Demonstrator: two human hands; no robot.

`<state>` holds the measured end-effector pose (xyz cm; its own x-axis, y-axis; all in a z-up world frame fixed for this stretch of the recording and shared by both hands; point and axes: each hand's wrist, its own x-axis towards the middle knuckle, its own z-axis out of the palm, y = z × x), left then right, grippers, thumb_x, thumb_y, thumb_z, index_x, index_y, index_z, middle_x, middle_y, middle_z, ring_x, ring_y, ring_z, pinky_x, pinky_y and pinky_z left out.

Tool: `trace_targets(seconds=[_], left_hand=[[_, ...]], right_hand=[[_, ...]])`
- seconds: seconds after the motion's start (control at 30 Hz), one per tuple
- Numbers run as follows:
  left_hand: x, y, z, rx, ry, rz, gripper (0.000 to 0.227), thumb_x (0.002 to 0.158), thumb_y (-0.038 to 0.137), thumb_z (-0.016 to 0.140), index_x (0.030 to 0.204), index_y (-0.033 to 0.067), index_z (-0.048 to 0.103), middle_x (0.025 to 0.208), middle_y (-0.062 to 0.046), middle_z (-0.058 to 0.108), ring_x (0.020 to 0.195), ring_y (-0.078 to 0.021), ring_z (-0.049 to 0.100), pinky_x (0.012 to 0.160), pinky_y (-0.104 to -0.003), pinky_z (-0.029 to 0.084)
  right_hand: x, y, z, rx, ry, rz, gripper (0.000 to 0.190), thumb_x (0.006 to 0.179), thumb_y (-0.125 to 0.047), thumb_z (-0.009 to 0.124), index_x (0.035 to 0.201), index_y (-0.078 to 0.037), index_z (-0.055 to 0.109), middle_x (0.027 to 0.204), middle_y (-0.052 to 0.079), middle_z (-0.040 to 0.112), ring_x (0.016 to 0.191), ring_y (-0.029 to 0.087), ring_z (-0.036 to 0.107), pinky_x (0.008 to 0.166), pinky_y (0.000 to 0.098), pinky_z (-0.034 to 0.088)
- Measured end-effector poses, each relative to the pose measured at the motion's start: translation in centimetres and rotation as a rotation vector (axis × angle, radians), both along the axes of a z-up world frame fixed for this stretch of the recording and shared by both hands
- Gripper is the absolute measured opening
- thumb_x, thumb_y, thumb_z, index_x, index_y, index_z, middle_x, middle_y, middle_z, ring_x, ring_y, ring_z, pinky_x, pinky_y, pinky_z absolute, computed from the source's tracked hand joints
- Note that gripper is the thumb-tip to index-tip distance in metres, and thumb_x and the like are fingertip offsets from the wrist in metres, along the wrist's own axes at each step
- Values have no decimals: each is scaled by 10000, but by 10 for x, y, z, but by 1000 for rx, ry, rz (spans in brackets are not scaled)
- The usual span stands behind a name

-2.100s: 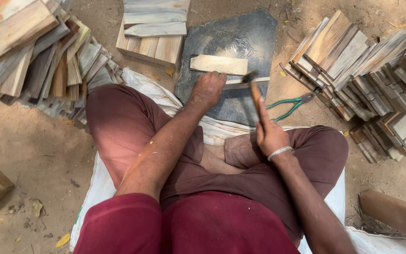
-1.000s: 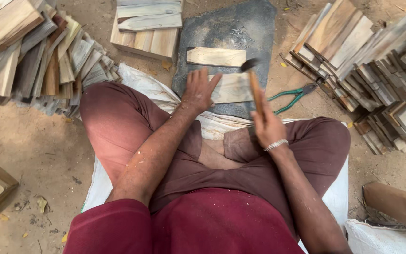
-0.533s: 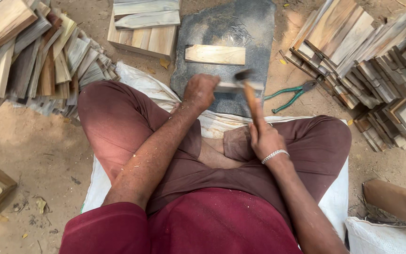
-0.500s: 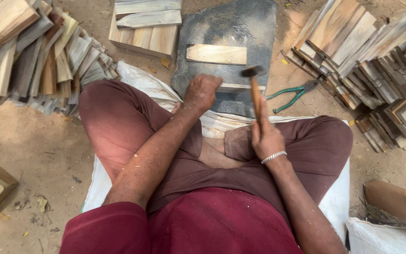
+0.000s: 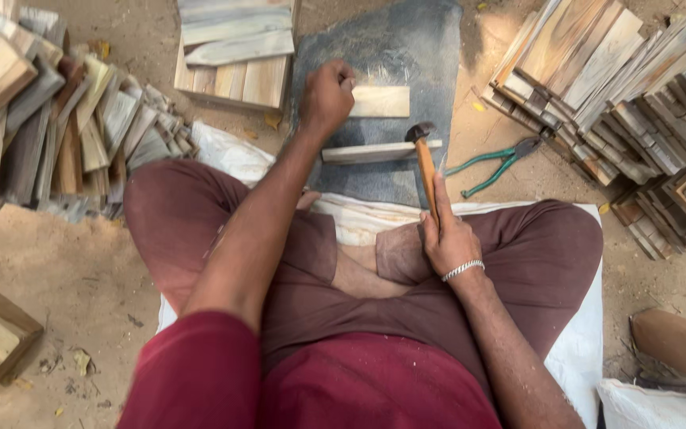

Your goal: The person sits cross-legged on the ground and assembles small wooden frames by nailing thin strips to a base plank. They use a hammer to drive nails into the wood and place completed frames into a stack nearby.

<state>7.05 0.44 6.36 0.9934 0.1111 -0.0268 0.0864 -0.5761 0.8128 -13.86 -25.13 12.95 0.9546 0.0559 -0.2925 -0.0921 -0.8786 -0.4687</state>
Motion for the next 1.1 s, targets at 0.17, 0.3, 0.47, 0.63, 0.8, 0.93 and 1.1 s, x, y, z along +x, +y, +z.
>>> trace_targets(seconds=[0.17,0.3,0.47,0.63,0.8,0.93,1.1], left_hand=[[71,-29,-35,184,203,158,224,805,224,790,1000,118,763,1087,-149,734,998,-358,699,812,-479,568],[88,-48,-52,247,349,103,306,807,153,745,1080,24,701,1181,-213,698,1089,-384,692,905,-461,582],[92,-58,-47,320,325,20,275,836,154,727,1062,0,703,1148,-253,694,1087,-396,684,940,-467,558],[60,-29,-18,4,-36,-35,139,858,-46,617,979,-6,673,915,-160,739,836,-246,733,775,-415,591],[-36,-1,18,-366,-22,-223,36,951,36,674,970,51,701,837,-37,722,724,-101,674,647,-262,559],[-82,-19,27,-408,-57,-346,8,944,66,707,947,74,706,879,-20,723,779,-124,673,700,-281,563],[-90,-33,21,-152,-214,-289,56,907,74,724,915,64,670,900,-62,672,892,-223,661,817,-396,506]], right_hand=[[2,1,5,20,13,-13,771,1006,-316,567,1650,-313,144,911,289,725,850,490,699,756,576,547],[3,0,7,73,18,-24,753,1006,-338,562,1641,-320,156,947,273,735,857,470,712,742,559,560],[7,-2,8,53,79,-30,759,1011,-346,554,1644,-337,136,931,267,735,863,463,714,753,559,558],[8,-3,7,53,73,-14,784,1008,-336,559,1648,-331,106,943,273,729,859,479,707,744,575,555],[7,-2,5,40,189,-52,763,1030,-360,522,1644,-353,69,867,263,736,827,449,738,762,545,598],[6,-1,3,17,85,-17,773,1029,-331,549,1651,-339,90,882,290,725,836,490,716,766,579,576],[-2,-3,0,41,16,2,775,1031,-307,554,1658,-330,98,884,288,726,861,489,713,782,574,565]])
